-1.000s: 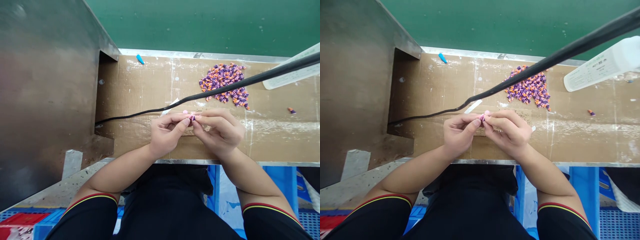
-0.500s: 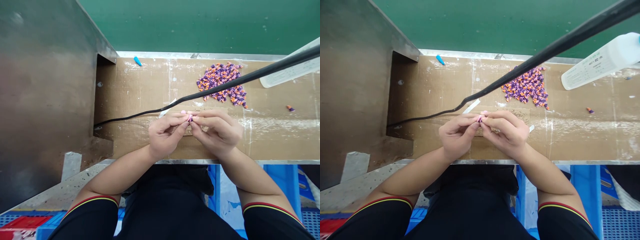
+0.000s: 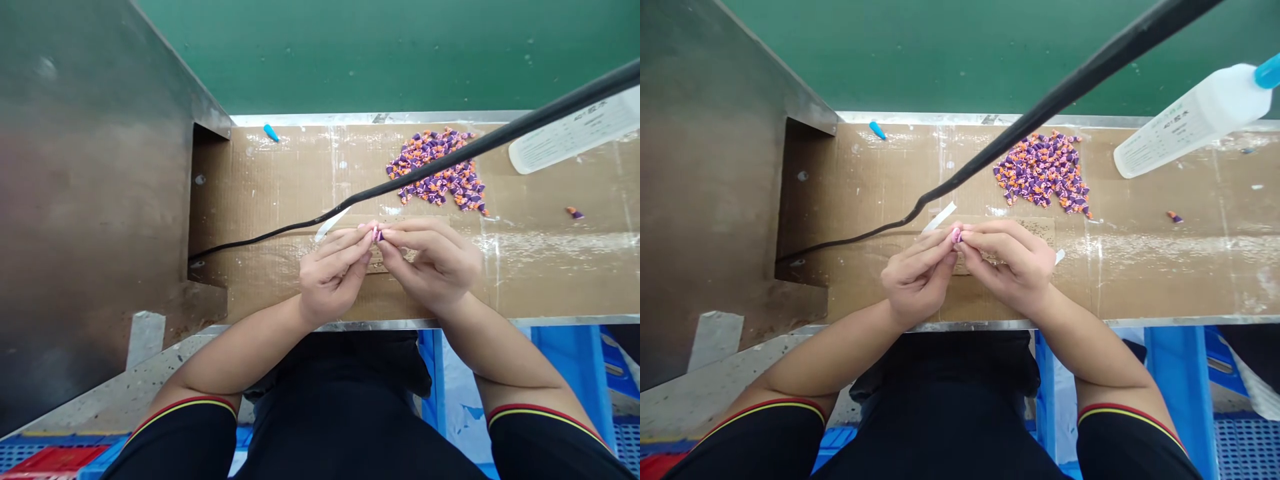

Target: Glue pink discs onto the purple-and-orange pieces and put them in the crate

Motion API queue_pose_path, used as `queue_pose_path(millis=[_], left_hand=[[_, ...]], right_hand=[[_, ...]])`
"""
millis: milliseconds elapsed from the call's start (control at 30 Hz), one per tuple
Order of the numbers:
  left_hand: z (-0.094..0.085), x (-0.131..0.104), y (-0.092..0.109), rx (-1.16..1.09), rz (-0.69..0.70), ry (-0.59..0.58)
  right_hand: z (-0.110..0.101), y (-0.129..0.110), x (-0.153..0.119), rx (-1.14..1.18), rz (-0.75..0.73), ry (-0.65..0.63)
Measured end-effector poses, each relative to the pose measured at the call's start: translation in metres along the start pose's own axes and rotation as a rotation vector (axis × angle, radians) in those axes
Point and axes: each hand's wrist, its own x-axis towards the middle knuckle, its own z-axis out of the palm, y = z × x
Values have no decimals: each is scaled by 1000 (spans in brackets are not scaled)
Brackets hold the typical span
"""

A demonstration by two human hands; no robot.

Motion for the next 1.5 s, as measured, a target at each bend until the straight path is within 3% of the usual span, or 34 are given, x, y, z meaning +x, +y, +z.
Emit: queue_pose_path(millis=[400, 633, 733, 833, 933, 1067, 1167, 1333, 1500], left_hand=[[-1, -1, 0, 53, 2, -16], [5, -5, -1, -51, -25, 18], [8, -10, -6, -74, -30, 41], [8, -14, -12, -44, -47, 64], [6, -16, -16, -28, -78, 61], [6, -17, -15, -17, -124, 33], [7, -18, -13, 2, -162, 25], [7, -16, -15, -12, -177, 21], [9, -14, -17, 21, -204, 14]], right_hand=[[3, 0, -1, 53, 5, 45], [1, 7, 5, 92, -37, 0], [-10, 10, 7, 78, -63, -85], [-29, 11, -9, 3, -59, -220], [-45, 9, -45, -118, -83, -378], [-53, 2, -89, -265, -132, -502], [-54, -2, -106, -288, -115, -439], [-63, -10, -120, -277, 94, -293], [-49, -15, -125, -236, 189, -250]])
